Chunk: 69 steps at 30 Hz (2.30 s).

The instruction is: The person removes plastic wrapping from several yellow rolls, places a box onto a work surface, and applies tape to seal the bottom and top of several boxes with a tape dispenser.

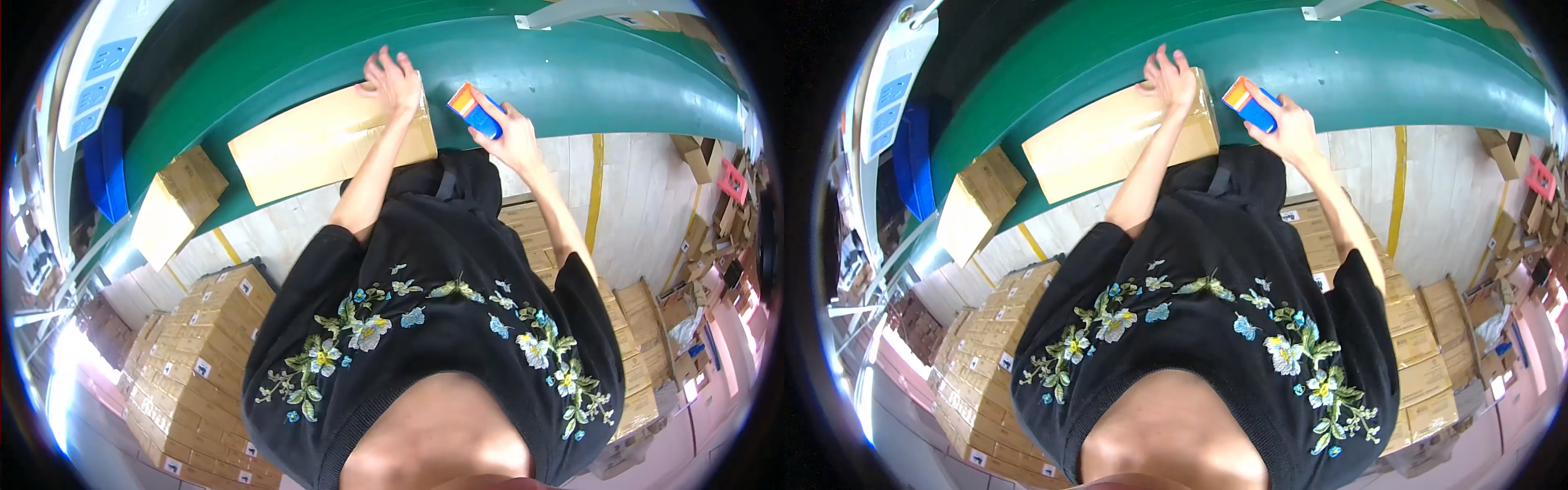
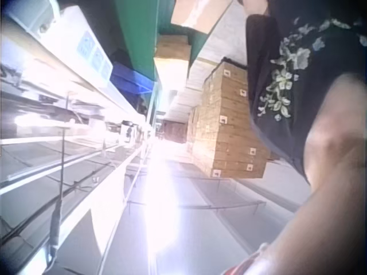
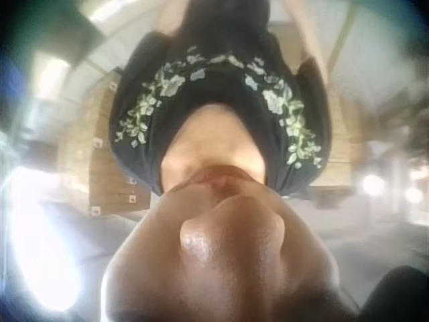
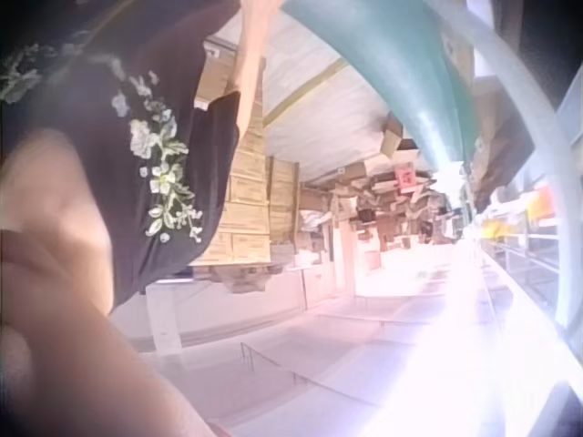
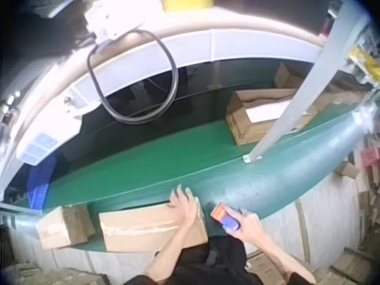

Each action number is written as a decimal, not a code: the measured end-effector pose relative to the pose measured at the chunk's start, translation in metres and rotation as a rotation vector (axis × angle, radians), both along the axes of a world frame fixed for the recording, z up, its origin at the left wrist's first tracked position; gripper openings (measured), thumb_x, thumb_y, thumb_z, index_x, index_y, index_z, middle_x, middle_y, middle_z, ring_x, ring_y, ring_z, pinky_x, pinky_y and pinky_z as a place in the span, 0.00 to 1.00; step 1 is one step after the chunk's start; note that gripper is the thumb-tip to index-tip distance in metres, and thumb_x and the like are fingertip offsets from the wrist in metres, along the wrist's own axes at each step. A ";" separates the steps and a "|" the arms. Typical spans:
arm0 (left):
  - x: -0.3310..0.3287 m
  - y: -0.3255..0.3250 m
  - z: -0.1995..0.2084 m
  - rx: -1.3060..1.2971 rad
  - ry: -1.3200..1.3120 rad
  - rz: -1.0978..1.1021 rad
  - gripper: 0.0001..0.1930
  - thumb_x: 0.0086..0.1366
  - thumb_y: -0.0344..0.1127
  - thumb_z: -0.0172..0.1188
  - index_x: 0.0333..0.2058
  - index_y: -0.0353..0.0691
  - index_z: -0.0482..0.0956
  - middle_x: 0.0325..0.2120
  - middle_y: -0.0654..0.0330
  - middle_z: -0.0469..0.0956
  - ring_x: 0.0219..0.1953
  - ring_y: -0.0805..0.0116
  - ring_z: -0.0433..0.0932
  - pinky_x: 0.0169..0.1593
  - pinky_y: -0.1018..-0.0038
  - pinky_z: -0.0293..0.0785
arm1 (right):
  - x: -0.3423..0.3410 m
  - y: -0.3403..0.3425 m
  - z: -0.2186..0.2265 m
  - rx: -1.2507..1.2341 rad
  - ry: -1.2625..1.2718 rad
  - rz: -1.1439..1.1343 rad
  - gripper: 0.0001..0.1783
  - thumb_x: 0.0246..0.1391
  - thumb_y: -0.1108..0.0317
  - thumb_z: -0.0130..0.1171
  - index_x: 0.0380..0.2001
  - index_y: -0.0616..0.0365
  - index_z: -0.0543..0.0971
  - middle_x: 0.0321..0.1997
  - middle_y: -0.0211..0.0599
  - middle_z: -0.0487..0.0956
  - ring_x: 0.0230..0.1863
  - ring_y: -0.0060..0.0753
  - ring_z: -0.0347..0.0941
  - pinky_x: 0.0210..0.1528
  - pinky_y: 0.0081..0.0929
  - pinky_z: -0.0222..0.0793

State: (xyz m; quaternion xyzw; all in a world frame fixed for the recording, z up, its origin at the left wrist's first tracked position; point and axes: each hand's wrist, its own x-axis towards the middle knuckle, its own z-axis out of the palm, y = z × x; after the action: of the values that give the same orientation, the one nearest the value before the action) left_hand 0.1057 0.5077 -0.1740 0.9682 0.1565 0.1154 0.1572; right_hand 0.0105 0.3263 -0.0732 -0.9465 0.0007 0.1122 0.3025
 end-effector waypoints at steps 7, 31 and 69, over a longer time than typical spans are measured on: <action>0.009 0.016 0.101 -1.338 1.292 -0.448 0.20 0.60 0.48 0.58 0.42 0.37 0.76 0.35 0.61 0.78 0.39 0.75 0.74 0.40 0.79 0.66 | -0.052 0.043 0.021 0.051 -0.310 -0.237 0.37 0.35 0.61 0.66 0.55 0.36 0.70 0.25 0.39 0.70 0.20 0.39 0.71 0.24 0.34 0.71; 0.126 0.018 -0.020 -0.648 0.749 -1.058 0.06 0.54 0.31 0.63 0.30 0.37 0.81 0.23 0.62 0.81 0.25 0.80 0.76 0.31 0.82 0.71 | -0.120 0.142 -0.026 -0.083 -0.139 -0.656 0.34 0.42 0.54 0.60 0.57 0.32 0.66 0.24 0.48 0.69 0.22 0.49 0.72 0.25 0.40 0.70; -0.005 -0.035 0.013 0.901 0.922 -1.551 0.31 0.66 0.54 0.26 0.52 0.40 0.70 0.50 0.51 0.72 0.60 0.55 0.61 0.60 0.55 0.52 | -0.052 0.096 -0.063 0.035 0.564 -0.391 0.20 0.31 0.58 0.60 0.31 0.56 0.81 0.30 0.44 0.80 0.34 0.42 0.78 0.36 0.34 0.73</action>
State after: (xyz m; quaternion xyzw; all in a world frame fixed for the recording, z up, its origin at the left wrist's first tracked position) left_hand 0.1002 0.4724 -0.1605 0.7222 -0.5291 -0.3561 -0.2676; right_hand -0.0412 0.4222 -0.1359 -0.8549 0.2635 0.3093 0.3226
